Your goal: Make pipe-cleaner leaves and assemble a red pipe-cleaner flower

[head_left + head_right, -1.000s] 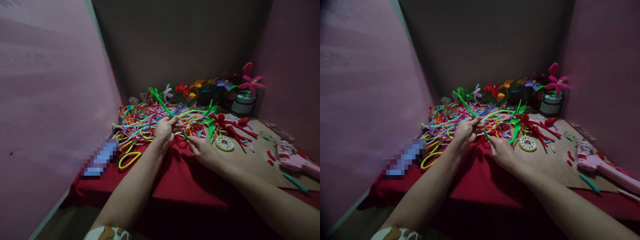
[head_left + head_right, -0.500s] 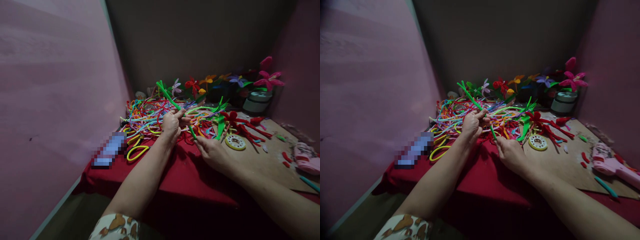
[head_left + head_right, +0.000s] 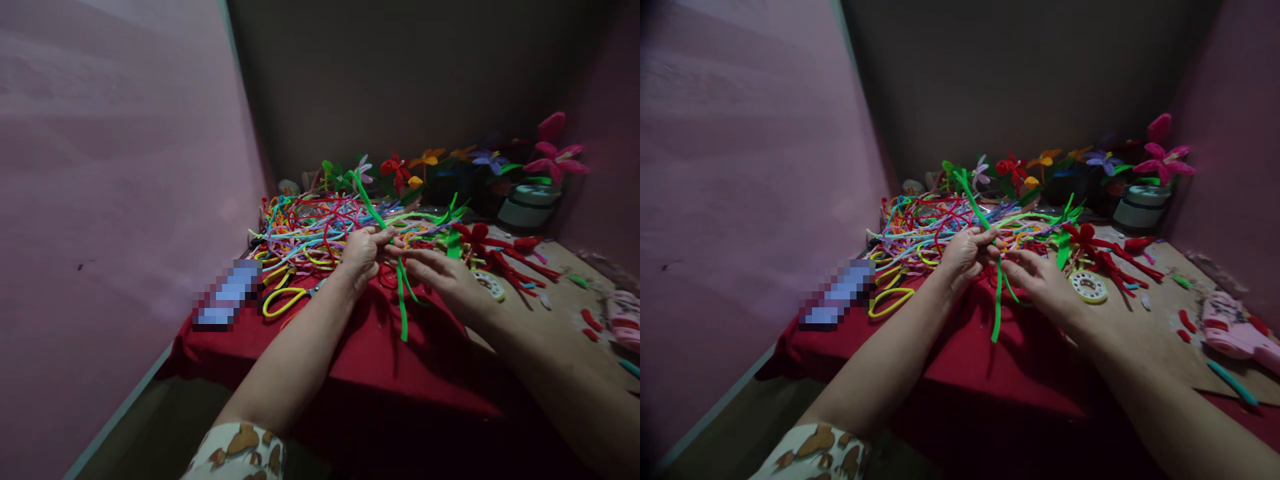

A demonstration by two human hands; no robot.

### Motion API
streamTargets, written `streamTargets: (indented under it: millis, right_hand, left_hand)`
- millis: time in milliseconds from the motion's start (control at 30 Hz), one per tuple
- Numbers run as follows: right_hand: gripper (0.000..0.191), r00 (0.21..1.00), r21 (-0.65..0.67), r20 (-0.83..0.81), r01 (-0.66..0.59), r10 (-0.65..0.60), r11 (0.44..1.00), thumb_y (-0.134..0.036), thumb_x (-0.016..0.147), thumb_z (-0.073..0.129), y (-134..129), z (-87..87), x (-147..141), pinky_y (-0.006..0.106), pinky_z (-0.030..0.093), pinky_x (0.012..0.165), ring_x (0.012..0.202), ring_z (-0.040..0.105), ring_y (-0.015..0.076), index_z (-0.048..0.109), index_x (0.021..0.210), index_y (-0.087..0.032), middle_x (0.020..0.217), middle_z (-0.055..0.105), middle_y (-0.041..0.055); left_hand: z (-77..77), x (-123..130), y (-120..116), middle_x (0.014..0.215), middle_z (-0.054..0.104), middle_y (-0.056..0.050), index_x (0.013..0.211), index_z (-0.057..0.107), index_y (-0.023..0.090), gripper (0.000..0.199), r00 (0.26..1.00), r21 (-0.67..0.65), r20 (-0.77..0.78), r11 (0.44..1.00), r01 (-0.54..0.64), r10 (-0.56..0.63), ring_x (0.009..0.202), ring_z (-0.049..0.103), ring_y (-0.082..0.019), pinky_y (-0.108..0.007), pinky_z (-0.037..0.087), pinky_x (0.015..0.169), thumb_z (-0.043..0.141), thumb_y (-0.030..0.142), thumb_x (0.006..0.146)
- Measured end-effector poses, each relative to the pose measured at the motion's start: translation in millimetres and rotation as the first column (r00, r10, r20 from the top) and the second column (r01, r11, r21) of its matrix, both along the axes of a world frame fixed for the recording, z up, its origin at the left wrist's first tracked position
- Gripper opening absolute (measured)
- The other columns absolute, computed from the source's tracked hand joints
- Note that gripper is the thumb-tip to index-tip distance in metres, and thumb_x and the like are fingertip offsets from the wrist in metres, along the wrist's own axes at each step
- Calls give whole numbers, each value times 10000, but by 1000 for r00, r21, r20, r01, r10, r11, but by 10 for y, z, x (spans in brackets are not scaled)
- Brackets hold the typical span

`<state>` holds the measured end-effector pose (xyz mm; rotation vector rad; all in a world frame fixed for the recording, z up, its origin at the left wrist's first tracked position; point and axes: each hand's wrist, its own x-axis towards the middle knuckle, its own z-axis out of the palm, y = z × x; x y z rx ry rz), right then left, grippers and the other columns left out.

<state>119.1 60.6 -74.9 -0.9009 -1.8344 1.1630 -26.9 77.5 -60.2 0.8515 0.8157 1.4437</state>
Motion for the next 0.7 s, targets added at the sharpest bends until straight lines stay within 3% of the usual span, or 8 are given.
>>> streamTargets:
  millis: [100,233,333,533,700]
  right_hand:
    - [297,947,-281,-321,-120,24,952,-347,703,621,108,8,-13,293,471,695,764,608,163,596,944,-175,866,645,56]
    - [214,913,-462,-408,-192,-15,866,-267,651,677,167,-52,-9,270,483,604,610,599,128,605,818,-155,731,640,47]
    - [144,911,-523,-407,-171,-69,835,-219,637,677,162,-71,-4,243,474,560,546,572,104,589,721,-143,649,616,29]
    - [88,862,-553,-496,-224,-101,803,-180,663,621,144,-80,-35,268,488,595,569,584,119,581,729,-140,640,620,32]
    - [17,819,-592,-554,-264,-147,762,-142,683,571,117,-56,-34,268,488,539,491,565,118,559,693,-134,551,594,16]
  left_hand:
    - [-58,76,-10,464,543,-1,644,538,95,129,990,1,-9,990,140,-140,300,439,-64,-168,309,293,628,182,678]
    - [-94,147,-36,373,427,52,617,530,107,165,989,-1,-30,989,147,-147,261,324,-28,-158,204,283,665,198,647]
    - [-97,170,-50,345,344,83,571,515,111,191,993,-22,-75,995,93,-95,266,258,-7,-154,153,291,683,185,624]
    - [-107,229,-59,468,478,38,594,516,121,238,996,-81,-79,996,28,-35,378,447,-54,-177,330,379,730,219,556]
    - [-119,225,-49,404,373,77,562,469,137,312,986,-59,-164,998,15,-24,304,310,-23,-170,179,317,745,279,528]
